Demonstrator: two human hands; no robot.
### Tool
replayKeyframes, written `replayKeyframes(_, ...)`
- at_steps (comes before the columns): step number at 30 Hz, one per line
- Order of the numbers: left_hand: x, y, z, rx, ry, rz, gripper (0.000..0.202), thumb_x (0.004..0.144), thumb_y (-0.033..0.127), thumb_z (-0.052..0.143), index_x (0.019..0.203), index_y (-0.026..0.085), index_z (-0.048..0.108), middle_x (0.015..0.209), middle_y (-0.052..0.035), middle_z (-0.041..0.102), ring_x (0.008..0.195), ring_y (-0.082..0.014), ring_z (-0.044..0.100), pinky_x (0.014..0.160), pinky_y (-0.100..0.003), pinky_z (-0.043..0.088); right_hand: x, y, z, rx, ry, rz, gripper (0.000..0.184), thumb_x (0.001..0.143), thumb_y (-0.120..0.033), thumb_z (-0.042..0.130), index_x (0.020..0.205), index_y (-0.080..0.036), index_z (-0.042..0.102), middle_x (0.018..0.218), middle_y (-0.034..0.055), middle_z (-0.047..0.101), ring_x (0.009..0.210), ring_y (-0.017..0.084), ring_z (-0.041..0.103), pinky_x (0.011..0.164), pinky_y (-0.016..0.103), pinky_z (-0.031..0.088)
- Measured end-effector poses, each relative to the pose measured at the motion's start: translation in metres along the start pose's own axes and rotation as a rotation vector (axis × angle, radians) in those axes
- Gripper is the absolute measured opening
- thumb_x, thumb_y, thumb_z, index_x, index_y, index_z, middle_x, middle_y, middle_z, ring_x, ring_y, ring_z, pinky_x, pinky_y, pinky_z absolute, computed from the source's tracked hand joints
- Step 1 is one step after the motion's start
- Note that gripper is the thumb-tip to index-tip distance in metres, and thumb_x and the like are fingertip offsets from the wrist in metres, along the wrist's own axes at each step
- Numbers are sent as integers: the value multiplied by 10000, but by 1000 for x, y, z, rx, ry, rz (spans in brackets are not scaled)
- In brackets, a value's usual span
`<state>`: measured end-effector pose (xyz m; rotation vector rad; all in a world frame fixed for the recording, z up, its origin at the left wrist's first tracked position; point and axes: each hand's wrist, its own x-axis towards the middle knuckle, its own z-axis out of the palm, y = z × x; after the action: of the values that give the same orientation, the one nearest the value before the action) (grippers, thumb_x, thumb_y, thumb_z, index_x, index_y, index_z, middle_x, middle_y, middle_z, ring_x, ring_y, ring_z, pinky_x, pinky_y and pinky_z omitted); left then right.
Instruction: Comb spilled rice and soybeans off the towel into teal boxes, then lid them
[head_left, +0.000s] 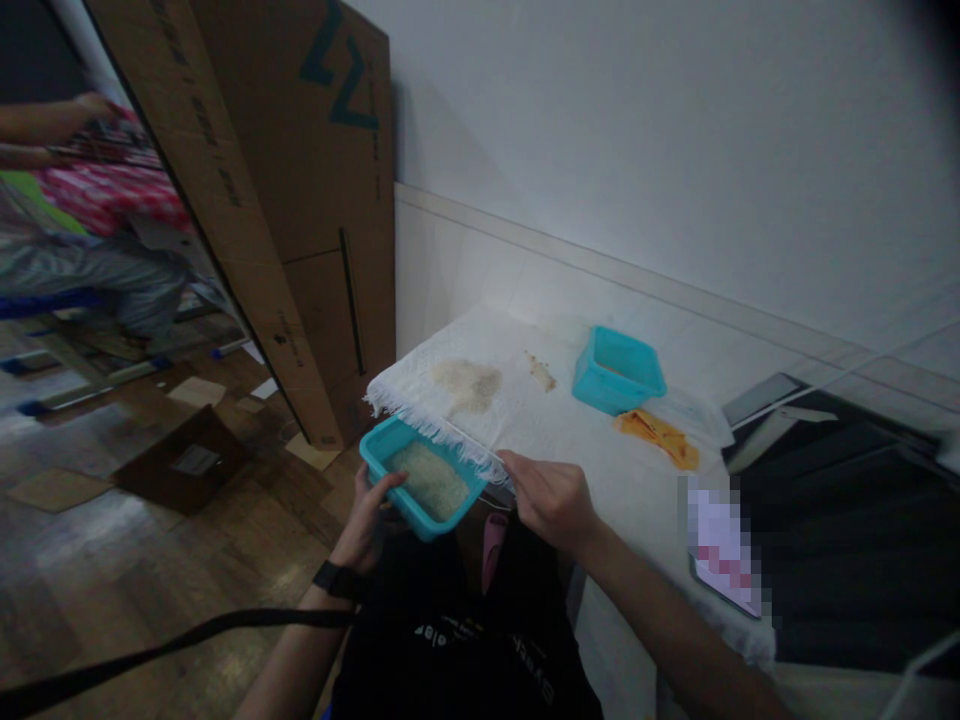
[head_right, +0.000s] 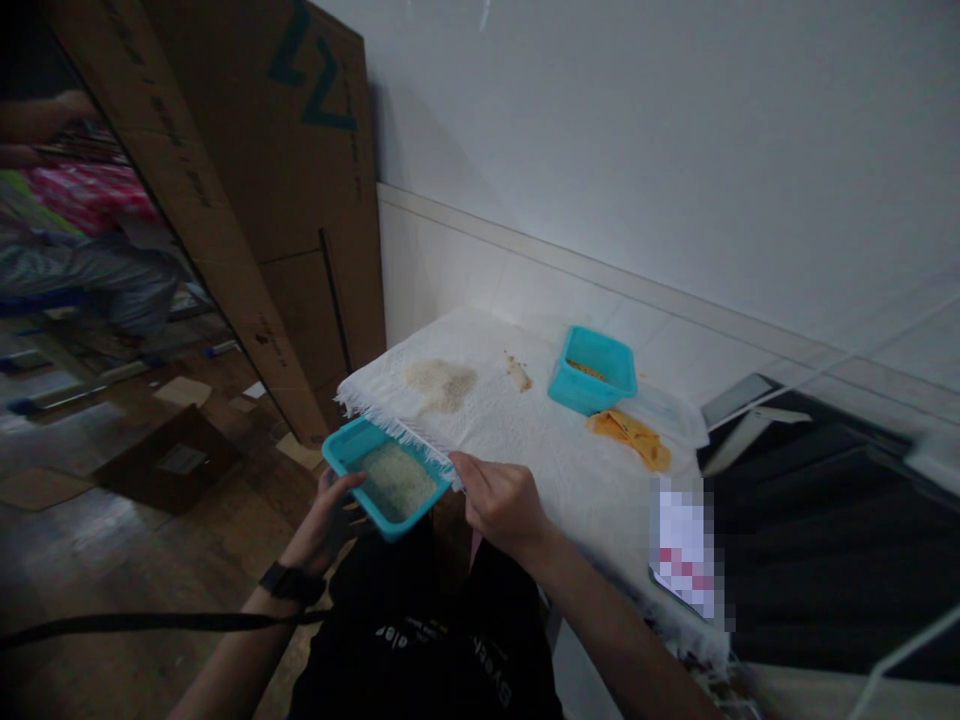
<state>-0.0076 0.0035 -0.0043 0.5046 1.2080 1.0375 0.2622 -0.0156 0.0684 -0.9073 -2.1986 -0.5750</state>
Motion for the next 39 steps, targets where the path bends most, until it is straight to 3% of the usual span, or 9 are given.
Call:
replayKeyframes(4, -2, 3, 2, 15, 21, -8, 942, 829, 428, 829, 1622, 386, 324, 1342, -136, 650, 915, -284, 733, 728, -437, 634, 0, -10, -7, 38, 0, -5, 423, 919, 20, 501, 1257, -97, 727, 974, 89, 857, 728, 171, 788, 651, 266, 614)
replayKeyframes(7, -1, 2, 2, 32, 20, -11, 927, 847, 426, 810, 1628, 392, 313, 1351, -132, 644, 902, -276, 729, 714, -422, 628, 1, -4, -5, 6, 19, 24, 410, 939, 14, 512, 1261, -118, 730, 969, 77, 859, 690, 155, 770, 641, 255, 596)
replayKeyframes(14, 2, -2, -2, -7, -18, 7, 881, 847, 440, 823, 1586, 399, 345, 1408, -125, 630, 934, -254, 723, 745, -412, 634, 4, 30, 25, -134, -17, 127, 319, 957, -62, 585, 1199, -128, 782, 946, 95, 854, 629, 149, 734, 558, 244, 499)
replayKeyframes(19, 2, -3, -2, -6, -23, 7, 883, 845, 449, 829, 1584, 407, 348, 1424, -119, 630, 983, -263, 718, 776, -417, 635, 1, 34, 36, -142, -80, 146, 340, 963, -68, 561, 1212, -137, 783, 908, 77, 852, 646, 149, 741, 566, 239, 482)
replayKeyframes(33, -1, 1, -2, 16, 10, 11, 939, 814, 454, 851, 1607, 387, 353, 1333, -130, 649, 913, -284, 736, 733, -443, 633, -12, 17, 17, 45, -22, 48, 445, 913, -9, 532, 1252, -151, 784, 1055, 90, 868, 851, 186, 833, 760, 266, 665)
replayKeyframes(39, 1, 0, -3, 13, 15, 1, 956, 800, 469, 863, 1608, 393, 358, 1330, -128, 654, 933, -286, 733, 732, -430, 631, -14, 12, 12, 43, 23, 72, 437, 936, -15, 543, 1260, -180, 785, 1063, 73, 870, 822, 165, 826, 761, 249, 660)
